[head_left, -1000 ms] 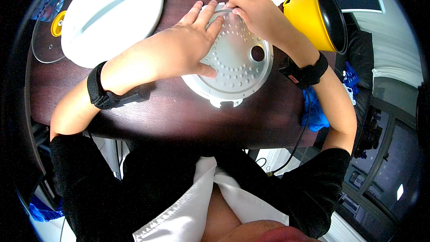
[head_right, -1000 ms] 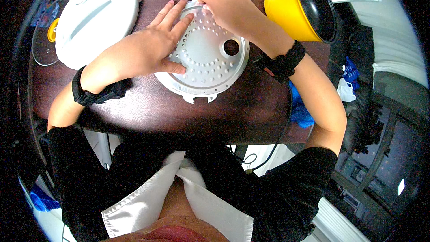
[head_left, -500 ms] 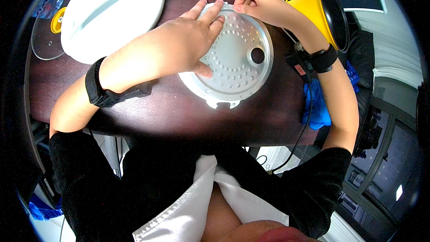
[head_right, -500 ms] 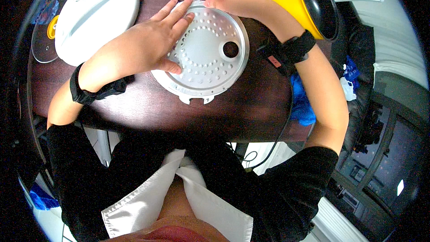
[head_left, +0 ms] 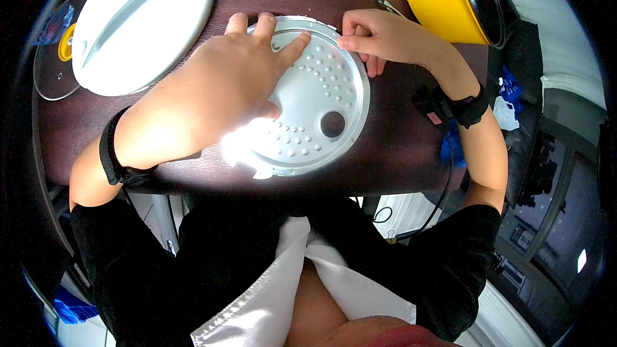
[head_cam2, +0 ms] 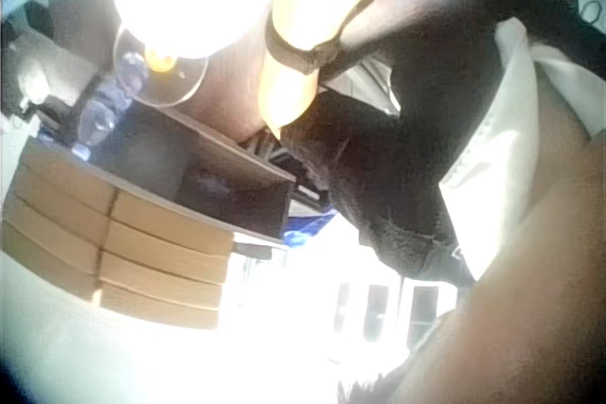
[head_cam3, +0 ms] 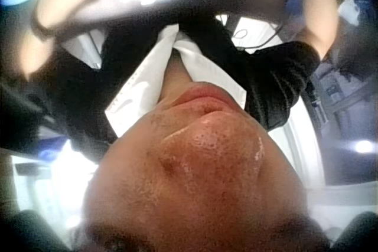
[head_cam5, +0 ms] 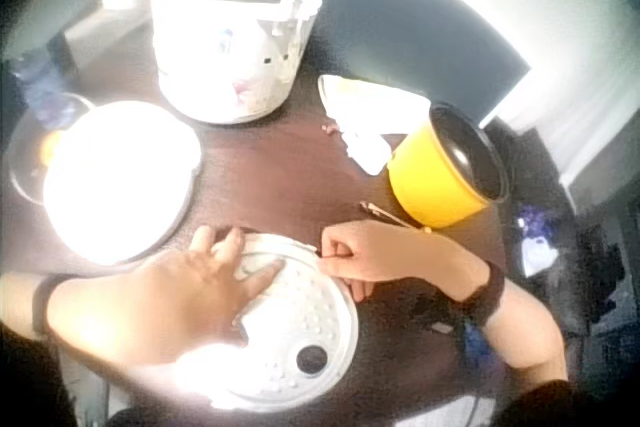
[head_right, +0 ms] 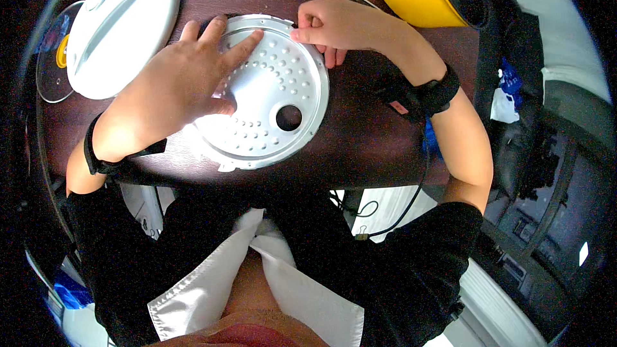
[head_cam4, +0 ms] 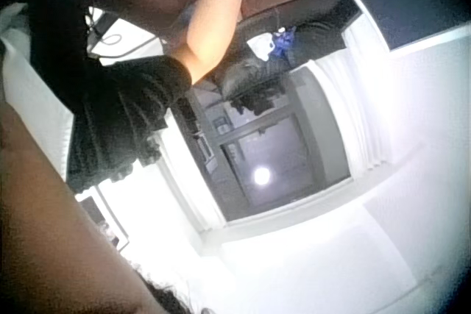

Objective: The person wipes a perforated metal lid with a blue cloth, then repeatedly places and removes a white plastic lid onto a white ring on the table. The person handles the metal lid and white plastic lid multiple times, aligning them with the ring.

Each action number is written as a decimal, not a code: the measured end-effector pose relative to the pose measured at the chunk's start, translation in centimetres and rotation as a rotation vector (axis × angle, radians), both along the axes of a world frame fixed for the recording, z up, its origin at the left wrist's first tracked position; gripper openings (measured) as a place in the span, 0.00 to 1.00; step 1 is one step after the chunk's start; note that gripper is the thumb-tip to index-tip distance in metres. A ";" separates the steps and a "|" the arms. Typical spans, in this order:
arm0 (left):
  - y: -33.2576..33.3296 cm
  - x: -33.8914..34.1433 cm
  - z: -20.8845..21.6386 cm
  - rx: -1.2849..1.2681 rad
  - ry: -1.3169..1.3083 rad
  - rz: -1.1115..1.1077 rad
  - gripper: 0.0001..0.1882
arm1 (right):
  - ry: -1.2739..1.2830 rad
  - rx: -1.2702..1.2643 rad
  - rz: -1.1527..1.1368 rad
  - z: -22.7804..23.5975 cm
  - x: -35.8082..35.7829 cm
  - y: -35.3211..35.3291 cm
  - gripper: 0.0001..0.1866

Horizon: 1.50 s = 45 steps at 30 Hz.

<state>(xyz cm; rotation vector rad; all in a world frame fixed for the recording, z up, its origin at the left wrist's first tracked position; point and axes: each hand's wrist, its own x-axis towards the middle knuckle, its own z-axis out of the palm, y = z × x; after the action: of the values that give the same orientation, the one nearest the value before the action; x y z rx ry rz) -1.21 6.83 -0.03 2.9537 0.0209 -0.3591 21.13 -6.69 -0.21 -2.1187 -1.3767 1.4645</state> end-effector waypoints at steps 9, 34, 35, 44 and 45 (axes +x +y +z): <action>0.1 0.6 1.0 -0.065 0.023 -0.004 0.44 | 0.044 0.063 -0.030 -1.7 0.5 -0.7 0.20; 3.4 1.1 0.6 -0.111 -0.182 0.072 0.10 | 0.035 -0.045 -0.429 -0.9 -6.4 -8.8 0.32; 3.4 1.1 0.6 -0.121 -0.179 0.067 0.10 | 0.027 -0.035 -0.434 -1.1 -6.4 -8.9 0.32; 3.8 0.8 0.2 -0.130 -0.169 0.041 0.14 | 0.007 0.038 -0.425 -1.5 -6.6 -9.1 0.31; 3.6 0.9 0.2 -0.137 -0.158 0.059 0.14 | 0.004 0.044 -0.425 -1.8 -6.5 -9.2 0.31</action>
<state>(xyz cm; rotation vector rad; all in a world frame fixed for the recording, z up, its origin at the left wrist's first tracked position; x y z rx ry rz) -0.35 10.46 0.15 2.8295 0.0606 -0.1139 14.60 -15.89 -1.97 -2.2019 -0.8710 1.2522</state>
